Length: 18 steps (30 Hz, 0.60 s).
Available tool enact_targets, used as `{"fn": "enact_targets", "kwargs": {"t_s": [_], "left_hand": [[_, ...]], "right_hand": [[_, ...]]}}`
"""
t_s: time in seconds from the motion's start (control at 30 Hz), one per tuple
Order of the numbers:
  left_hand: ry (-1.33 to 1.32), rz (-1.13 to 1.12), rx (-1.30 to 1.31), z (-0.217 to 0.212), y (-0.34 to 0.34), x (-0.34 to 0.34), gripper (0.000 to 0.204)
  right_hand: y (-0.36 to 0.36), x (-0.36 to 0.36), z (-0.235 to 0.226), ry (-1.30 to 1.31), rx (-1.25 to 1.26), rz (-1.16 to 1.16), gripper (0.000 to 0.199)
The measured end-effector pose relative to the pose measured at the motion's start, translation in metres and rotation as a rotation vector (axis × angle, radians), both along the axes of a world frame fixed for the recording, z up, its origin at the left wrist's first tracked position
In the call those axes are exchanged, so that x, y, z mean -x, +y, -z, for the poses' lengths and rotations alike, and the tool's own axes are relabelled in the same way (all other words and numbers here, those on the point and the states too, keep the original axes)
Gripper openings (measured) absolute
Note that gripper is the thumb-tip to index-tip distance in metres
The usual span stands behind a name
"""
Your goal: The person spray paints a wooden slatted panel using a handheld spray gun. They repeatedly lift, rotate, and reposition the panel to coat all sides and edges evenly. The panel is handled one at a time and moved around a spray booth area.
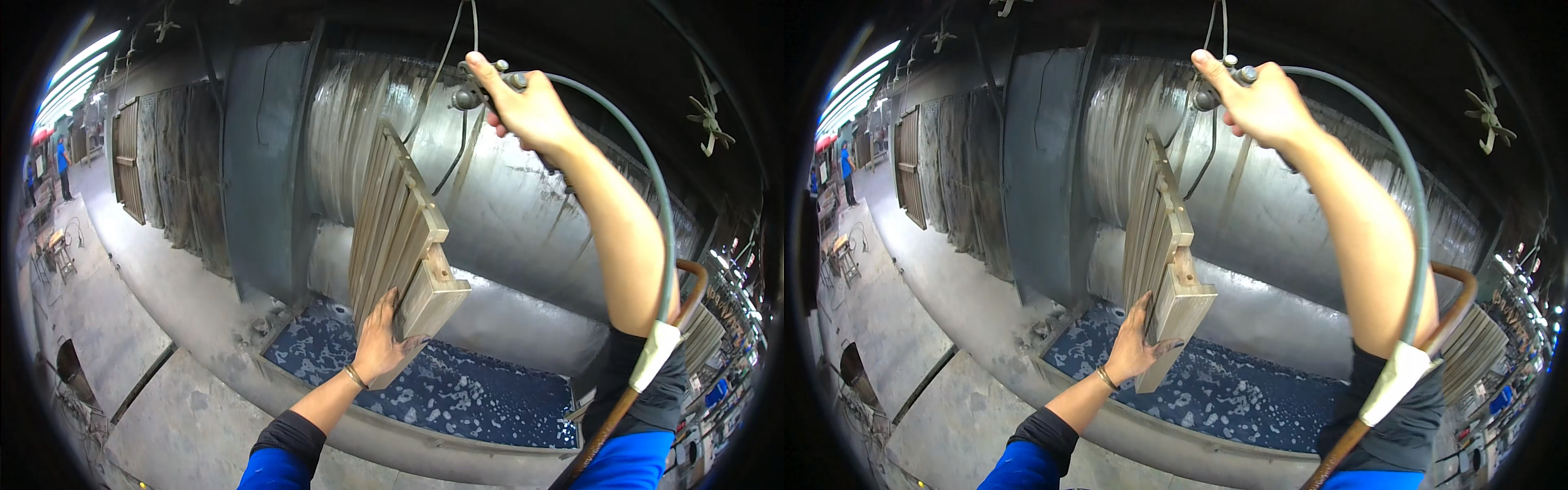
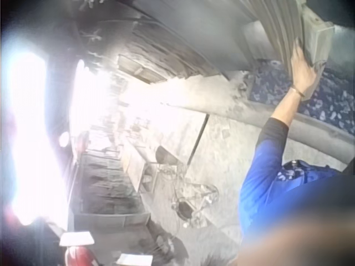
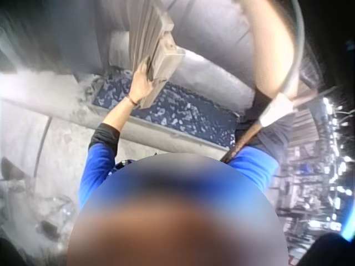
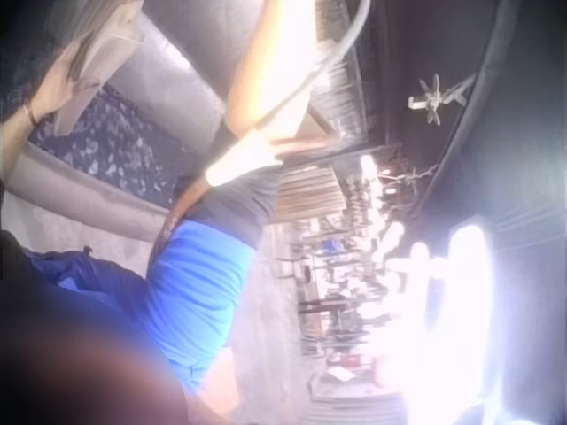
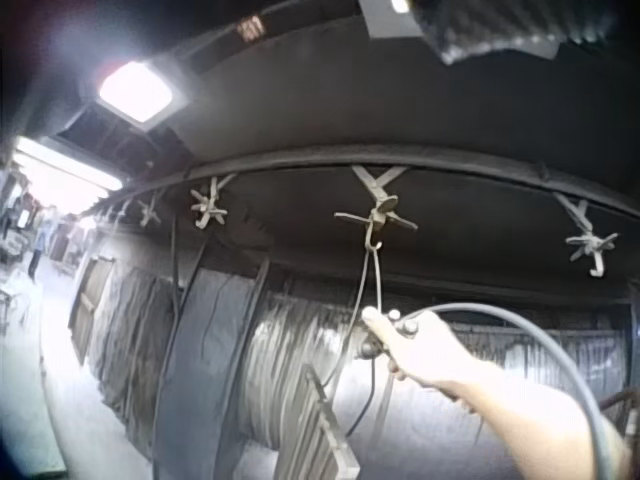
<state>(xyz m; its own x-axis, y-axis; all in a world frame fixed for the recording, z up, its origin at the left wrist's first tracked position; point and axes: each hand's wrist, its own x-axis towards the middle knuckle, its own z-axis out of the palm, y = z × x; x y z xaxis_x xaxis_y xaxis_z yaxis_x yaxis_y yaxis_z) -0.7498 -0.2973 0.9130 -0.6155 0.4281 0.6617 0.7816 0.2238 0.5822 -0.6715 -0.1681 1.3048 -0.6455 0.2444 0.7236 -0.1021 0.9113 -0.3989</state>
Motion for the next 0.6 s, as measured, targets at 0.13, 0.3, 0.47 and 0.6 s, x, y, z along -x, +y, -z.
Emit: {"fn": "enact_targets", "kwargs": {"t_s": [0.13, 0.3, 0.47, 0.6], "left_hand": [[-0.019, -0.017, 0.002, -0.001, 0.004, -0.002, 0.109], [-0.041, -0.003, -0.048, 0.004, 0.013, 0.001, 0.113], [-0.078, 0.019, -0.062, 0.016, 0.022, 0.009, 0.124], [-0.098, 0.005, -0.070, 0.021, 0.027, 0.013, 0.133]], "right_hand": [[-0.020, -0.063, 0.002, -0.093, -0.017, 0.051, 0.072], [-0.040, -0.151, 0.008, -0.118, -0.021, 0.238, 0.072], [-0.031, -0.250, 0.041, -0.024, 0.085, 0.065, 0.083], [-0.007, -0.328, 0.118, 0.209, 0.384, -0.013, 0.103]]}}
